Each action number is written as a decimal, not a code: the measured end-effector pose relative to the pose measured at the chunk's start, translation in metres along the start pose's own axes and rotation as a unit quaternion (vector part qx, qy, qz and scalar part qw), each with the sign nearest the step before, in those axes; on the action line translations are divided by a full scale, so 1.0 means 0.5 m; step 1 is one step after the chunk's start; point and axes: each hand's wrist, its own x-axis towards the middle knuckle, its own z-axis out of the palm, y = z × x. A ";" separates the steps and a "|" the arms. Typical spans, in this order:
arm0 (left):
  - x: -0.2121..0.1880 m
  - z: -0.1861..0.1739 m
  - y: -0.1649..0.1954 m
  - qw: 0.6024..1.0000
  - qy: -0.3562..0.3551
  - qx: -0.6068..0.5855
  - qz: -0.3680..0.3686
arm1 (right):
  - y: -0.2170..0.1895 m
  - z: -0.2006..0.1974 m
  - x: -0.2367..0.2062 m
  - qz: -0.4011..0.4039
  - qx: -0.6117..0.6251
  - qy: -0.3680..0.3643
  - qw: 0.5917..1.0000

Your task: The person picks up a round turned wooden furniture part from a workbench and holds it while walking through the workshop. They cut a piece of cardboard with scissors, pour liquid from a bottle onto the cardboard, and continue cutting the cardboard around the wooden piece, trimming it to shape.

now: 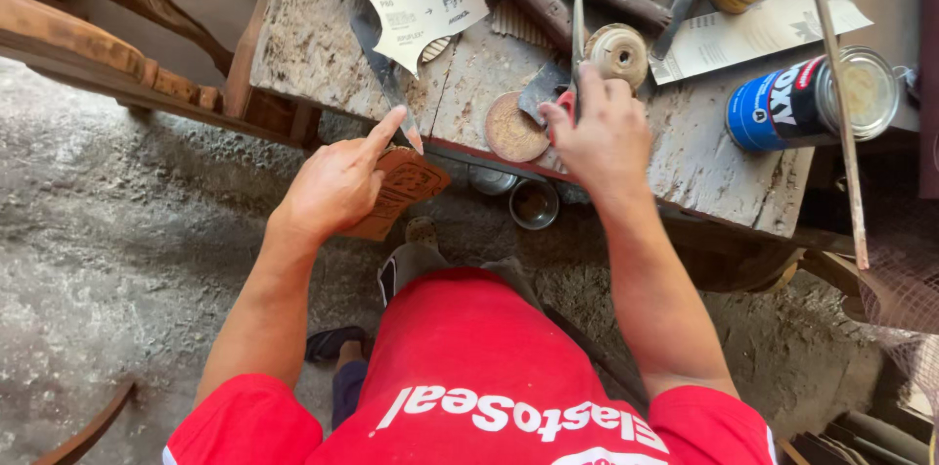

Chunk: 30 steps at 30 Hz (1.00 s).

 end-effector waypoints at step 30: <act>0.089 0.222 0.232 0.977 0.045 0.149 0.147 | 0.209 0.014 0.101 0.003 0.147 0.002 0.989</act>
